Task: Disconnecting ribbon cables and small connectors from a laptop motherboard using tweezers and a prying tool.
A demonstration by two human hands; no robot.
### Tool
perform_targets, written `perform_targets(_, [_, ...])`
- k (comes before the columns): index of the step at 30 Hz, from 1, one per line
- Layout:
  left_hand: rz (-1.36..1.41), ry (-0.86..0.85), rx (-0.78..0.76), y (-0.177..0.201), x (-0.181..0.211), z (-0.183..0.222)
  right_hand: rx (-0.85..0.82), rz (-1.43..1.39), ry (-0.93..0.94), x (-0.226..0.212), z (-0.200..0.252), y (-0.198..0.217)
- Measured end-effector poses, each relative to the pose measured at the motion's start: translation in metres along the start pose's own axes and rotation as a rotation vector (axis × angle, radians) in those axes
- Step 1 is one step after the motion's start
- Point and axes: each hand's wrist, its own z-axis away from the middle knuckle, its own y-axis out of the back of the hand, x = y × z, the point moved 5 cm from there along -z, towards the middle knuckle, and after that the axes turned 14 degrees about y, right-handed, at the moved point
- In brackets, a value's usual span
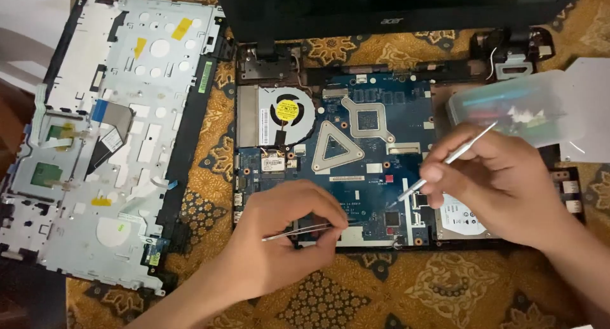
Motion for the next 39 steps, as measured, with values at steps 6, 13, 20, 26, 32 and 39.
perform_targets(6, [-0.028,-0.007,0.104,0.006,0.006,-0.004,-0.029,0.006,-0.054,0.004,0.002,-0.005])
perform_targets(13, [0.06,0.03,0.118,0.011,0.003,-0.004,-0.026,0.008,-0.108,0.015,0.006,-0.003])
perform_targets(20, [0.152,0.039,0.231,0.017,0.0,-0.002,0.094,0.032,-0.088,0.007,0.001,0.01])
perform_targets(26, [0.187,0.085,0.282,0.018,-0.004,0.001,0.229,0.136,-0.065,-0.015,-0.006,0.02])
perform_targets(32, [0.192,0.053,0.231,0.019,0.003,-0.004,0.435,-0.108,-0.148,0.021,0.01,0.038])
perform_targets(39, [0.041,0.033,0.218,0.034,0.042,-0.012,0.139,0.681,0.022,0.05,0.018,0.098])
